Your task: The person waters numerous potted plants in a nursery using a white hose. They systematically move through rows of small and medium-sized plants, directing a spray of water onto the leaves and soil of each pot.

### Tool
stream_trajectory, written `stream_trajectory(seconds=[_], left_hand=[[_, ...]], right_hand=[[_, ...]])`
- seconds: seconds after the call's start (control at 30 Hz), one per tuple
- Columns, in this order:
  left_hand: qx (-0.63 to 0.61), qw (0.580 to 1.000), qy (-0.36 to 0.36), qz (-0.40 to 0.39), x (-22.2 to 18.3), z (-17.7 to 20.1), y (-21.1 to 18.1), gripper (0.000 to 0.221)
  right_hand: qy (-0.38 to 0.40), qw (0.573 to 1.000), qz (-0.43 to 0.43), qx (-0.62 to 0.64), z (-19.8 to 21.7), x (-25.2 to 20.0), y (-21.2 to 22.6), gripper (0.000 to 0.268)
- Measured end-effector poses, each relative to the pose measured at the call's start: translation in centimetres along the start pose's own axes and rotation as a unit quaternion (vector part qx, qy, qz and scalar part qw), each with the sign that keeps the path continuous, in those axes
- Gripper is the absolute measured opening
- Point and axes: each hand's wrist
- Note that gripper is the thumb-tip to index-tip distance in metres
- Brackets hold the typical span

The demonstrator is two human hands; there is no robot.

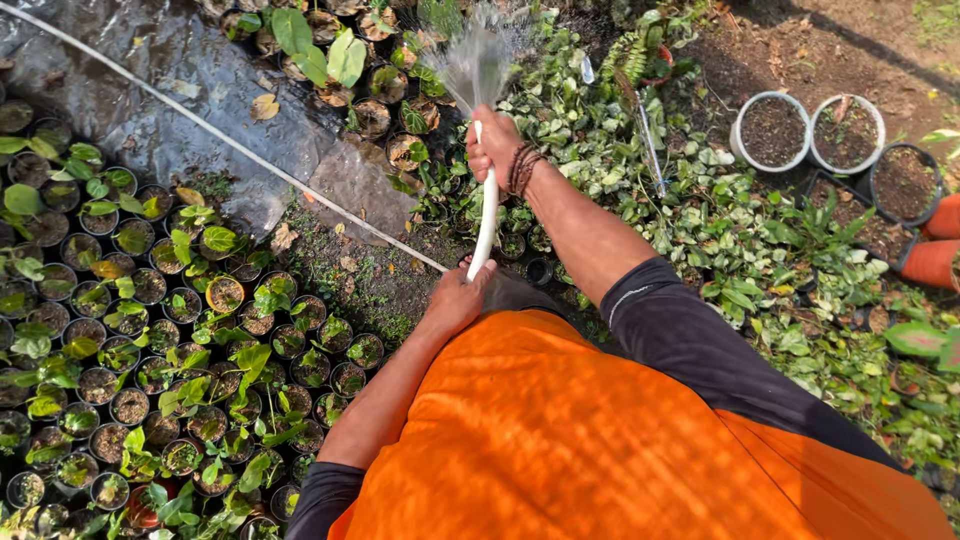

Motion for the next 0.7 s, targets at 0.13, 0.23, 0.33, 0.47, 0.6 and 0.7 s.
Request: stream_trajectory(seconds=[0.13,0.23,0.33,0.47,0.6,0.7], left_hand=[[0.003,0.993,-0.006,0.121,-1.2,1.9,-0.7,0.065],[-0.087,0.991,-0.039,0.097,-1.2,2.7,0.0,0.068],[-0.104,0.987,-0.071,0.102,-1.3,3.9,0.6,0.063],[-0.091,0.988,-0.096,0.084,-1.7,5.6,0.2,0.064],[-0.043,0.987,-0.095,0.121,-0.7,7.3,-0.6,0.071],[-0.052,0.989,-0.098,0.103,0.4,8.3,-0.7,0.073]], right_hand=[[0.07,0.996,-0.012,-0.058,-5.5,0.3,0.8,0.038],[0.08,0.993,0.005,-0.085,-8.8,0.7,1.2,0.033],[0.086,0.992,0.013,-0.089,-11.1,1.2,1.2,0.034],[0.03,0.996,0.014,-0.082,-12.1,1.8,1.0,0.034],[-0.004,0.997,0.055,-0.063,-11.8,2.8,1.6,0.033],[-0.019,0.994,0.087,-0.06,-12.4,3.7,2.4,0.034]])
Point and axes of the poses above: each hand's wrist, its own x-axis towards the middle knuckle, its own z-axis out of the back of the hand, y = z × x, and after that the axes turned 2 degrees about -x, right-handed
